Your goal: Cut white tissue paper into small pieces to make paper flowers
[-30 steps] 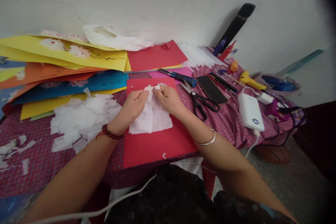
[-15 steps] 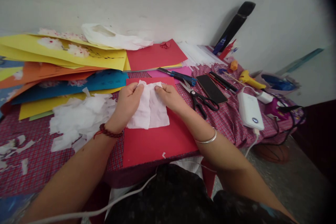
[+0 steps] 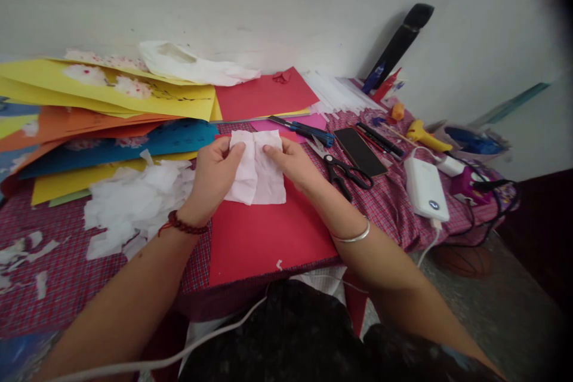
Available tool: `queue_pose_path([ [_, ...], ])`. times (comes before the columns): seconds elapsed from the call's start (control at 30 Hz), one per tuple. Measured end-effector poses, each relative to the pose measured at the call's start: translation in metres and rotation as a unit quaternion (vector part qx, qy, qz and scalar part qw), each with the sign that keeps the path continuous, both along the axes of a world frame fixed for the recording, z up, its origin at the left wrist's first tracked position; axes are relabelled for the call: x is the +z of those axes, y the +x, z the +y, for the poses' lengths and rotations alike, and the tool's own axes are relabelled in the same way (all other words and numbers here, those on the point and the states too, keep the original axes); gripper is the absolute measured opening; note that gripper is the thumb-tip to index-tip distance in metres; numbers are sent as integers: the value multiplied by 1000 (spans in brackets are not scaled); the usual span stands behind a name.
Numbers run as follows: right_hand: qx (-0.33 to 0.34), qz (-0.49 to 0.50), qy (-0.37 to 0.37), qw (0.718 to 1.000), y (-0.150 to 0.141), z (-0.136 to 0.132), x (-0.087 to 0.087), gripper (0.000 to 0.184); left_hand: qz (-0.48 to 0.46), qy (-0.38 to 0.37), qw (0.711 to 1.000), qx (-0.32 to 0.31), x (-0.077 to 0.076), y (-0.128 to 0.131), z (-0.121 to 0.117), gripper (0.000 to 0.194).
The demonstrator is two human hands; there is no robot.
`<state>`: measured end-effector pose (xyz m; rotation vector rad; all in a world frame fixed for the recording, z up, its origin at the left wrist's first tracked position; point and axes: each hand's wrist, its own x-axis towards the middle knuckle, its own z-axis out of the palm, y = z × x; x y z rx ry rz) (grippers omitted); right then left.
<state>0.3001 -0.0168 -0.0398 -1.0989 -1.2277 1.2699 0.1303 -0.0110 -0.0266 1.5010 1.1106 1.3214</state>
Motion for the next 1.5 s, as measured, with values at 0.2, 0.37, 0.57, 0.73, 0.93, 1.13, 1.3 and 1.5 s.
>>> queue_pose_path([
  [0.2, -35, -10, -26, 999, -4, 1, 0, 22, 3, 6, 999, -33, 0, 10, -3, 20],
  [0.37, -34, -18, -45, 998, -4, -3, 8, 6, 187, 198, 959, 77, -2, 1, 0, 39],
  [0.57, -11, -35, -50, 998, -5, -7, 9, 8, 323, 347, 879, 55, 1, -9, -1, 35],
  [0.73, -6, -76, -4, 997, -3, -4, 1, 11, 360, 361, 860, 35, -1, -5, -1, 16],
  [0.93, 11, -134, 16, 991, -5, -4, 2, 11, 424, 263, 866, 34, -4, -2, -4, 14],
  [1.13, 5, -198, 65, 978, -6, -8, 7, 14, 434, 244, 867, 28, -2, 0, -5, 15],
  [1.3, -3, -215, 70, 974, -5, -8, 7, 10, 360, 252, 895, 76, -3, 1, -3, 14],
  [1.5, -21, -238, 58, 969, -4, -7, 7, 10, 262, 229, 933, 93, -5, 1, -1, 9],
])
